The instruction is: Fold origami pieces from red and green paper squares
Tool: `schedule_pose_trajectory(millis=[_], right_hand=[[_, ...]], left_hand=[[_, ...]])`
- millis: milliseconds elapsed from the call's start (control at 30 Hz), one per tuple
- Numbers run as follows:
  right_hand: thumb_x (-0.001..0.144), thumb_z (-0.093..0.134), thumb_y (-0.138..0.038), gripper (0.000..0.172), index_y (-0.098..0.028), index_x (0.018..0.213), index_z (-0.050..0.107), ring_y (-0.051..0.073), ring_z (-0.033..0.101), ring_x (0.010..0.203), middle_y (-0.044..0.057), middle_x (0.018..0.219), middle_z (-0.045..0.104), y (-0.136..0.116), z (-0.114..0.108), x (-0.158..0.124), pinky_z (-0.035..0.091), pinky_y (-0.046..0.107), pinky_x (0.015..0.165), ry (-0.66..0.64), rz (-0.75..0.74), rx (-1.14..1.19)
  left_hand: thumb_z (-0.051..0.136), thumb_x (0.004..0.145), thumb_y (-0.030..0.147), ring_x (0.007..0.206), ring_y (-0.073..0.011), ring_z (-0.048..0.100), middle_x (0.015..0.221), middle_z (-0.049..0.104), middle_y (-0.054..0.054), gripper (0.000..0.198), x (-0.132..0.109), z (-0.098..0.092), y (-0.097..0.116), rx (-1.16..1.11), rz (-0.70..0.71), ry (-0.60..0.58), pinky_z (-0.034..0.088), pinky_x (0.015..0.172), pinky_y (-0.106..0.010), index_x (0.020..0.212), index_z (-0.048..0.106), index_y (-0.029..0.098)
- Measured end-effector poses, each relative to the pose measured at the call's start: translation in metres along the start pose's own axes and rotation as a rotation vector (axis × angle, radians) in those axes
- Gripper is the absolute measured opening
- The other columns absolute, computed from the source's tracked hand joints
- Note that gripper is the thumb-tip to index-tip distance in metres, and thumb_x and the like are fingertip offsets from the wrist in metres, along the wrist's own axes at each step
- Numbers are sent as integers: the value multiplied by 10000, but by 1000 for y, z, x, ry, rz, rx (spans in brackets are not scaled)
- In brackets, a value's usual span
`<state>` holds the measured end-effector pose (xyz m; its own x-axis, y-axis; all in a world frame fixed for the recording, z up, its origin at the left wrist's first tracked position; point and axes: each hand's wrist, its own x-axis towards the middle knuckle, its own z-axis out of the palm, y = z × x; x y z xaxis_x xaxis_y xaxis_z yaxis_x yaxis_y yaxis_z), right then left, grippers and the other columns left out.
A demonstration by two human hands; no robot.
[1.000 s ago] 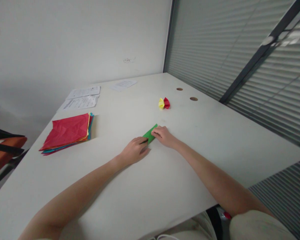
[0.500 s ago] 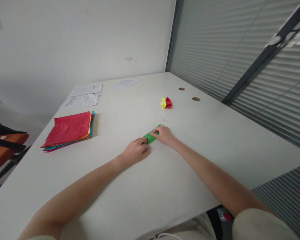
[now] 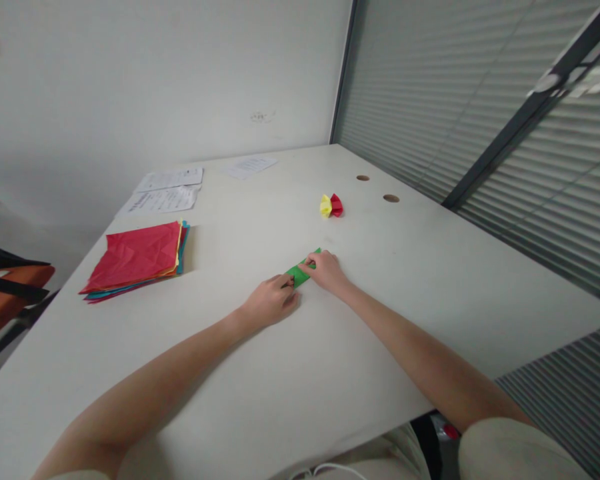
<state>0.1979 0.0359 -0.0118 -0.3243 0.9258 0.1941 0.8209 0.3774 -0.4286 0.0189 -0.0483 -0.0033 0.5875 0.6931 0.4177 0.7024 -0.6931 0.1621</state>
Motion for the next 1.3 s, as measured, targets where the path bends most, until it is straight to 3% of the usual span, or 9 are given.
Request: schedule_pose_trajectory(millis=[400,567,733,933,1133,1200,1300], right_hand=[[867,608,-385,216,-202,788,691,235,598,884,63,833,723,-2,-2,1,415,367,813,-9,-5,-29],[856,626,-367,188,-208,782,693,239,599,895,64,837,723,-3,-3,1,414,365,811,-23,15,-28],[860,617,-373,202,-204,778,690,240,599,885,64,825,726,-3,-3,1,413,359,797,-17,7,-34],[863,620,-369,190,-206,799,694,242,597,902,64,852,726,-5,-5,0,413,358,807,-38,11,-39],[867,614,-391,215,-199,829,702,249,596,924,73,863,725,-8,-9,-1,410,361,821,-58,16,-63],[872,608,-395,218,-200,848,703,248,594,940,66,869,725,-9,-10,-1,404,360,831,-66,19,-73],[890,584,-404,240,-199,865,706,247,591,958,66,873,725,-10,-11,-2,400,356,835,-74,16,-86]], left_hand=[[499,879,205,723,-141,647,960,652,-114,243,-1,-1,0,-47,-49,6,584,692,-291,704,654,138],[502,870,192,791,-176,677,1091,656,-147,255,-1,-2,1,-58,-38,44,592,715,-317,651,619,137],[501,870,176,832,-198,688,882,702,-115,230,1,-2,1,-75,7,22,582,794,-330,665,604,153],[498,866,180,850,-184,685,858,702,-101,212,0,-2,-1,-129,6,17,572,798,-306,672,585,170],[518,859,207,761,-170,660,924,666,-81,78,1,-3,0,-112,-140,15,559,703,-306,901,574,173],[511,857,195,772,-177,653,939,663,-78,158,2,-4,1,-111,-141,14,559,720,-327,1007,554,174],[494,866,170,944,-215,650,1080,663,-112,292,3,-3,0,-104,-52,22,549,842,-383,1154,544,170]])
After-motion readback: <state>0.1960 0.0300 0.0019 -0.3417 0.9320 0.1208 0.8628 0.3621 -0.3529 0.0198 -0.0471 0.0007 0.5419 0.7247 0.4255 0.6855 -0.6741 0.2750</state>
